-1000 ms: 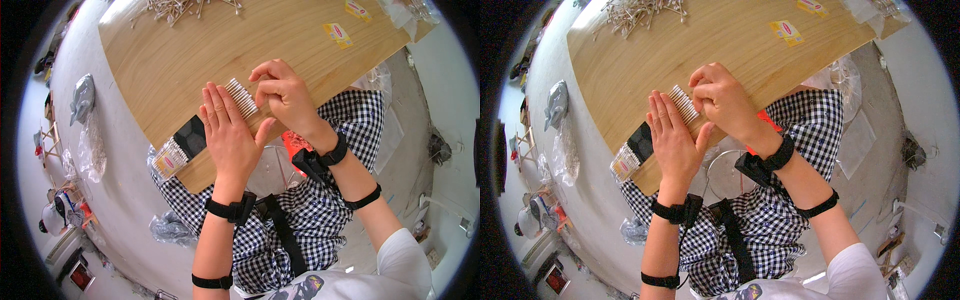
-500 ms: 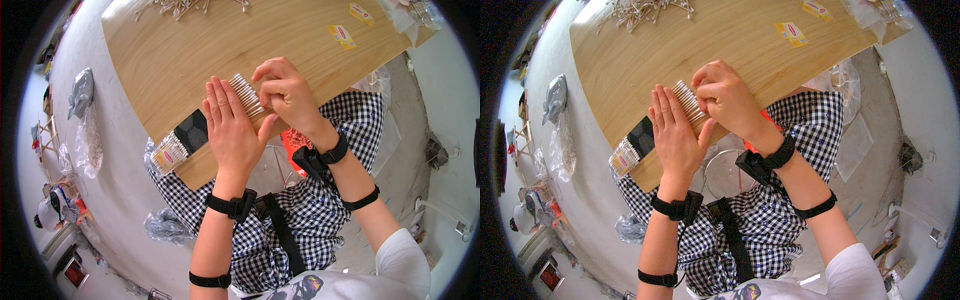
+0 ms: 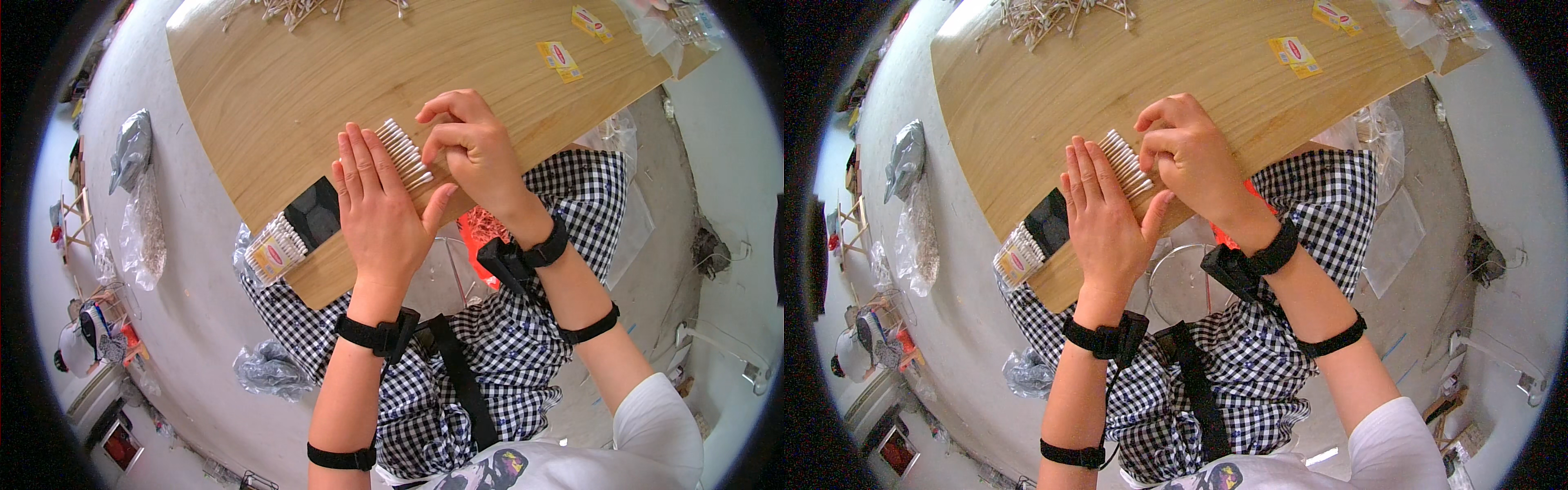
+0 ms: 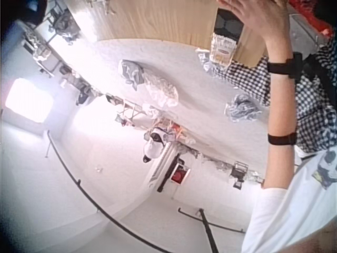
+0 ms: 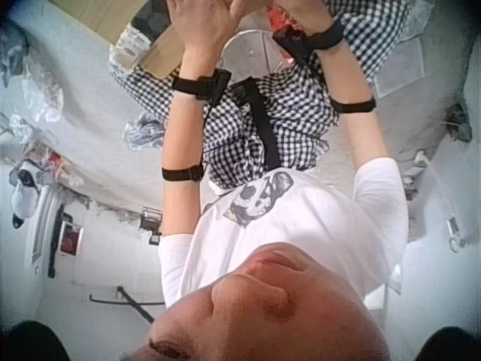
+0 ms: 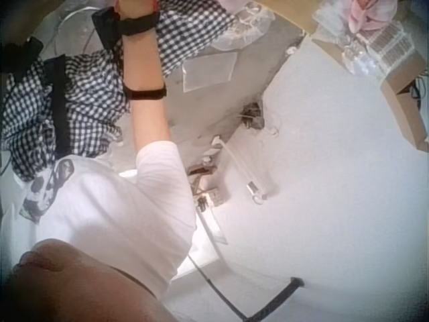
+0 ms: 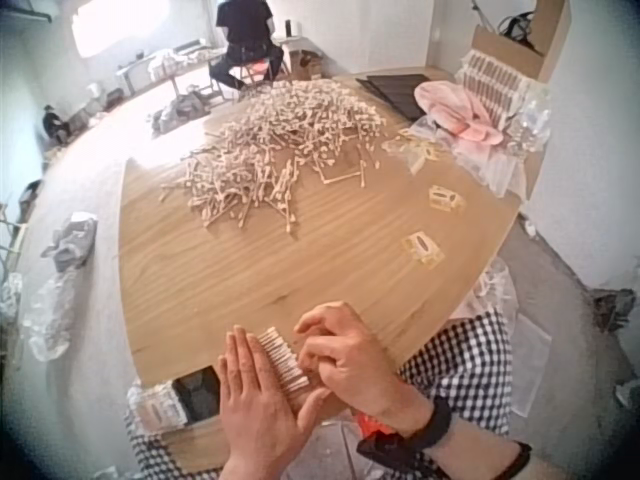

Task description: Sorting and aligning cotton swabs on a wooden board and placing them into a small plastic bag.

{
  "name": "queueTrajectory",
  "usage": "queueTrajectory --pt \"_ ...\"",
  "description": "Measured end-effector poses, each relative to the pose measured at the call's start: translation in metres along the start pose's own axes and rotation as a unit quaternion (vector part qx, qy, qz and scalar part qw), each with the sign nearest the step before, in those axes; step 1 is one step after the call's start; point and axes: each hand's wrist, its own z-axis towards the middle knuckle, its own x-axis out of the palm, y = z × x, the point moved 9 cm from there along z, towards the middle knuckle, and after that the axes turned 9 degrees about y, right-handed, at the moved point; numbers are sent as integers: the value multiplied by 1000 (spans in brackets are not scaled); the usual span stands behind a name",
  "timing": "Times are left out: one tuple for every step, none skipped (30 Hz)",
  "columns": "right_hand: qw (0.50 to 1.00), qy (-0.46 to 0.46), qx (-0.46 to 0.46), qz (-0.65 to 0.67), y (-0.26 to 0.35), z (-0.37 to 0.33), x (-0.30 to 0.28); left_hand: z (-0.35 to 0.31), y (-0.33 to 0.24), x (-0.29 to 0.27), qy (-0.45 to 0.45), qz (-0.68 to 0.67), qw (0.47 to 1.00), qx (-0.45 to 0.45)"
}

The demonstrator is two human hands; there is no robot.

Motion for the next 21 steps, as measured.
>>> queueTrajectory --pt "1000 11 2 3 0 0 2 0 0 0 0 0 1000 0" --pt "1000 22 4 5 -1 0 4 0 0 0 0 0 1000 0" --pt "1000 22 4 4 -1 1 3 0 0 0 0 -2 1000 0" --pt "1000 15 -2 -3 1 1 1 1 0 0 -1 -3 1000 0" --pt "1000 9 -8 -11 2 2 0 1 -1 0 -1 -4 1000 1" --pt "1000 9 -8 -11 2 2 0 1 0 -1 -1 -6 1000 -1" --pt "1000 -4 -4 -8 1 2 -1 1 0 -1 -2 -8 1000 -2" --pt "1000 -16 -1 -6 0 1 -3 1 0 -1 -2 -8 1000 -2" --pt "1000 -16 0 -6 0 1 -3 1 0 -1 -2 -9 1000 -2" --pt "1000 -13 -5 -11 1 2 -2 1 -1 -1 -2 -10 1000 -2" --pt "1000 -9 -9 -16 1 2 -2 1 -1 -1 -2 -10 1000 -1" --pt "1000 -9 -9 -16 1 2 -1 1 -1 -1 -5 -8 1000 0" --pt "1000 -10 -7 -16 1 2 -1 1 -1 -2 -7 -6 1000 2" --pt "1000 -12 -5 -16 0 2 -1 1 -1 -2 -7 -6 1000 2" --pt "1000 -11 -5 -16 0 2 -1 1 -1 -2 -7 -6 1000 2" --pt "1000 -12 -8 -19 1 2 -1 1 -1 -1 -6 -5 1000 2" --pt "1000 -13 -10 -23 1 2 -1 1 -1 -1 -6 -6 1000 2" --pt "1000 -12 -11 -23 1 2 -1 1 -1 -1 -6 -2 1000 2" --pt "1000 2 -9 -20 2 2 1 1 -1 -1 -6 2 1000 3" --pt "1000 16 -7 -17 2 2 3 1 0 -1 -6 2 1000 2" --pt "1000 16 -8 -17 2 3 3 1 0 -1 -6 2 1000 3"
